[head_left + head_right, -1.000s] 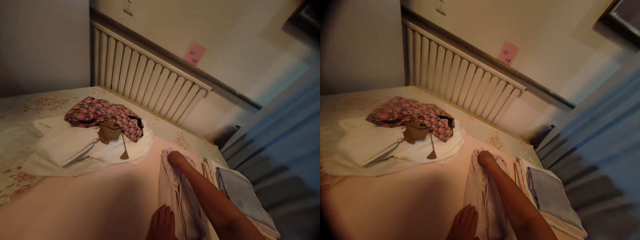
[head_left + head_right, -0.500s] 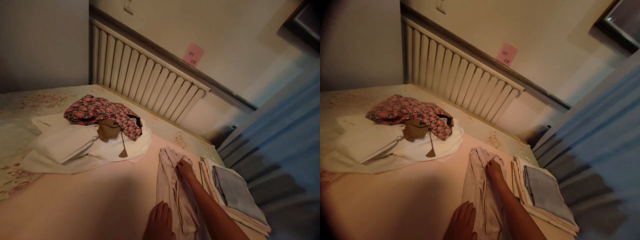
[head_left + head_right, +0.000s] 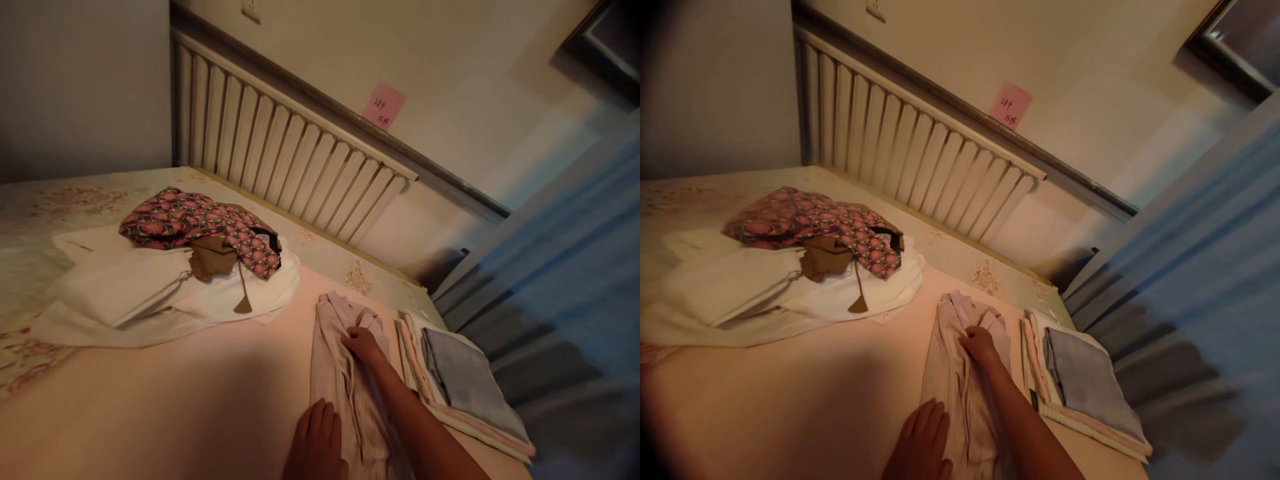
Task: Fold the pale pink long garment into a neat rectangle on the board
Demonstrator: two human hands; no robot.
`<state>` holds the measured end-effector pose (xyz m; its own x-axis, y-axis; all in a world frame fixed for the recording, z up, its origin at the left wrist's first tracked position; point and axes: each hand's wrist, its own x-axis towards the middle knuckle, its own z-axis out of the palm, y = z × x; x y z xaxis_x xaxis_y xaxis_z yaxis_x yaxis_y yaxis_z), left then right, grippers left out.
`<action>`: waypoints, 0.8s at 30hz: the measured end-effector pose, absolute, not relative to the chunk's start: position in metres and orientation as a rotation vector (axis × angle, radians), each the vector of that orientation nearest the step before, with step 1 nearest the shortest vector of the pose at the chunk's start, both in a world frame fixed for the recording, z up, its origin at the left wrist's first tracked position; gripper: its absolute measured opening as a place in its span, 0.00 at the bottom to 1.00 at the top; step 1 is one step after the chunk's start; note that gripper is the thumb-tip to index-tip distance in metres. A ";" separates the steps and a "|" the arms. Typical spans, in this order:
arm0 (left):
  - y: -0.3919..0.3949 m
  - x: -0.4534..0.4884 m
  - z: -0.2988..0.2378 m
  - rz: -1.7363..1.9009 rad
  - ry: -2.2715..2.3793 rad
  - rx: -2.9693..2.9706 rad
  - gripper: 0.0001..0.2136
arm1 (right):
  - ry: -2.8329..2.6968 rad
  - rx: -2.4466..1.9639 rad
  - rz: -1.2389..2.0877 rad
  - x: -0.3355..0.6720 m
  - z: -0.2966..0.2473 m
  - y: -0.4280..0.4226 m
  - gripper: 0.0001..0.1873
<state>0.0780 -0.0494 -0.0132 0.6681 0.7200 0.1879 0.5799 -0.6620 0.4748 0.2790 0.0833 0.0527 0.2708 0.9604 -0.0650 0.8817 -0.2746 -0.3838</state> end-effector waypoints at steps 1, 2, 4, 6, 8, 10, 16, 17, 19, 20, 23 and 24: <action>-0.049 0.078 -0.012 0.508 1.016 2.505 0.24 | -1.732 -2.258 0.370 0.275 0.053 0.081 0.11; -0.049 0.077 -0.012 0.505 1.014 2.503 0.24 | -1.758 -2.244 0.328 0.270 0.053 0.078 0.10; -0.050 0.078 -0.011 0.506 1.022 2.505 0.24 | -1.828 -2.212 0.210 0.261 0.053 0.070 0.08; -0.050 0.079 -0.012 0.510 1.033 2.504 0.24 | -1.944 -2.171 0.049 0.254 0.051 0.062 0.09; -0.050 0.079 -0.012 0.511 1.039 2.496 0.24 | -2.042 -2.127 -0.129 0.249 0.049 0.057 0.11; -0.050 0.079 -0.013 0.504 1.030 2.497 0.25 | -2.034 -2.107 -0.235 0.248 0.047 0.057 0.11; -0.051 0.079 -0.015 0.535 1.029 2.524 0.25 | -1.573 -2.268 0.021 0.269 0.047 0.079 0.14; -0.051 0.079 -0.015 0.536 1.026 2.527 0.25 | -1.541 -2.295 0.056 0.274 0.047 0.083 0.14; -0.051 0.079 -0.016 0.536 1.027 2.526 0.26 | -1.504 -2.340 0.099 0.281 0.046 0.089 0.13; -0.051 0.080 -0.016 0.537 1.032 2.525 0.26 | -1.482 -2.358 0.104 0.283 0.046 0.092 0.12; -0.050 0.081 -0.020 0.549 1.029 2.539 0.25 | -1.432 -2.380 0.045 0.281 0.049 0.098 0.14; -0.050 0.082 -0.021 0.552 1.026 2.545 0.25 | -1.432 -2.374 0.016 0.278 0.051 0.101 0.15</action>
<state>0.0816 -0.0501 -0.0214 0.6635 0.7135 0.2251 0.5813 -0.6810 0.4454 0.2778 0.1010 0.0512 0.4845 0.8567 0.1768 0.8524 -0.4170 -0.3153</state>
